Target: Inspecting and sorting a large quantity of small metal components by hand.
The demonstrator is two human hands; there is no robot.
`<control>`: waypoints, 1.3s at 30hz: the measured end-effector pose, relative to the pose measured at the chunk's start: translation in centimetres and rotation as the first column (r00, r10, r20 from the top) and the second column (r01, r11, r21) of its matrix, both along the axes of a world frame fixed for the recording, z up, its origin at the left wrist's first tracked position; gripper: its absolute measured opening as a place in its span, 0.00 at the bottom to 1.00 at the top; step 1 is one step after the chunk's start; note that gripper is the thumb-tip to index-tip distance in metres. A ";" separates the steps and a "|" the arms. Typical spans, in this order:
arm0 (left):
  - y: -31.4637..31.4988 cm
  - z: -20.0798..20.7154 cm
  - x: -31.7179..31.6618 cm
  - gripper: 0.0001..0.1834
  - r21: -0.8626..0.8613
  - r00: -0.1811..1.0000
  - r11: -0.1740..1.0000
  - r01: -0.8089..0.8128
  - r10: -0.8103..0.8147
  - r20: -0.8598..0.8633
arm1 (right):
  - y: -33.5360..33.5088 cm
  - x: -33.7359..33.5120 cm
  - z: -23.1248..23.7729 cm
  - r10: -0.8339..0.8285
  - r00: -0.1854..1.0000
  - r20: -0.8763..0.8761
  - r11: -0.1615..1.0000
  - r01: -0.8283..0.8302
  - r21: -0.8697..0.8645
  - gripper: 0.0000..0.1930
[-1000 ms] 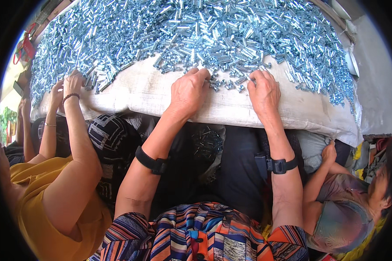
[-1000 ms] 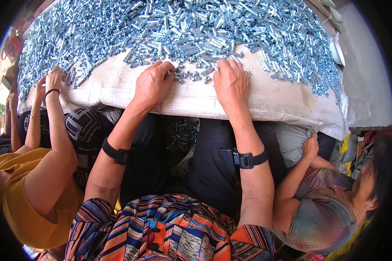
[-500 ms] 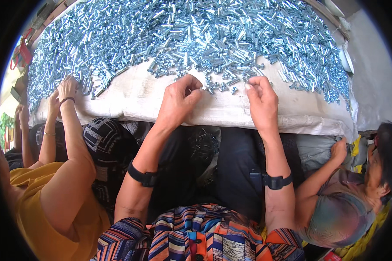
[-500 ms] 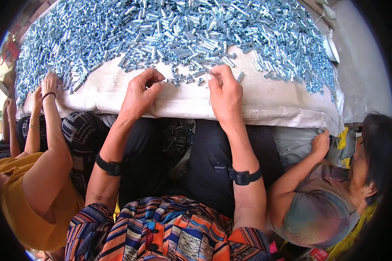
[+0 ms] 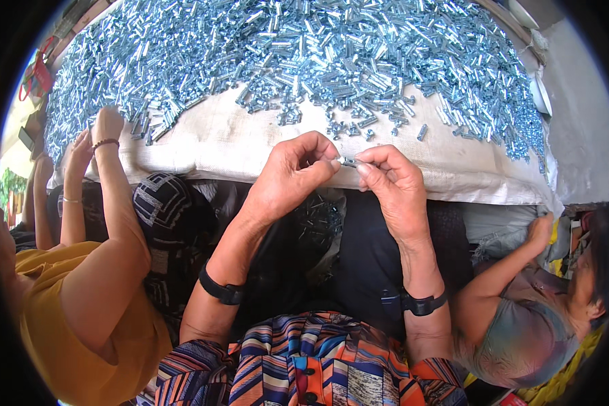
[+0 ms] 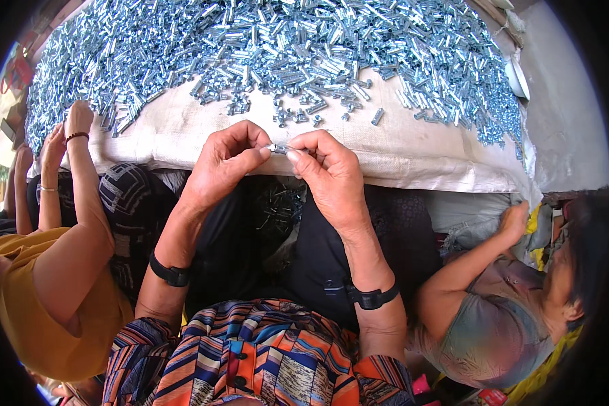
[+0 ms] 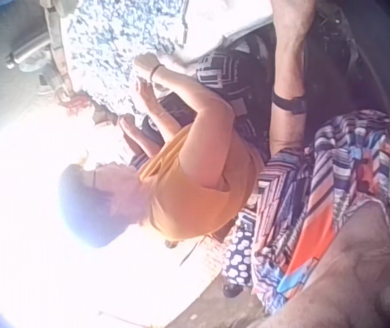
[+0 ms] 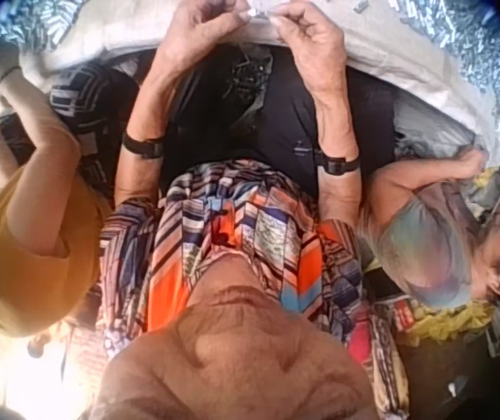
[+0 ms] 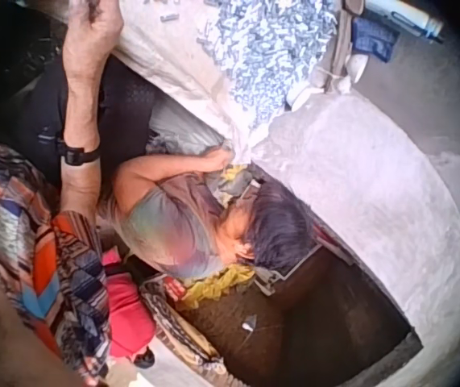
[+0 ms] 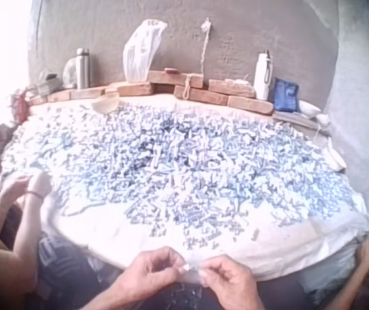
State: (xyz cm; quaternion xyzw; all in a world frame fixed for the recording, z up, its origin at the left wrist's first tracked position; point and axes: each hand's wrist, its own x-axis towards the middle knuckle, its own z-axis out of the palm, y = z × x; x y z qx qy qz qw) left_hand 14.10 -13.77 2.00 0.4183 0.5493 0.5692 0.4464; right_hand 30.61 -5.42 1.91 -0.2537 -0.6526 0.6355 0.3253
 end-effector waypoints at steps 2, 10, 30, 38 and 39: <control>-0.2 0.0 -0.1 0.03 0.010 1.000 1.000 0.009 -0.009 -0.014 | -0.3 0.0 -0.2 -0.012 1.000 -0.018 0.999 0.011 -0.039 0.04; -0.9 1.5 -1.2 0.06 -0.033 0.911 0.996 0.087 -0.092 -0.401 | -0.7 0.3 -0.3 0.038 0.999 -0.023 0.999 -0.038 -0.003 0.05; -3.0 -1.5 0.3 0.14 0.175 0.832 0.931 0.320 -0.365 0.418 | -2.2 0.9 -1.5 0.291 0.834 -0.468 0.589 -0.542 -0.600 0.06; -1.8 -1.8 -2.4 0.08 -0.032 0.993 0.994 0.103 -0.101 0.055 | 1.2 0.4 0.0 0.168 0.969 0.183 0.985 -0.161 -0.055 0.10; -1.0 -1.9 -2.5 0.08 -0.045 0.996 0.999 0.004 -0.008 -0.089 | 2.6 0.3 -0.2 0.041 0.975 0.220 0.997 -0.053 0.048 0.10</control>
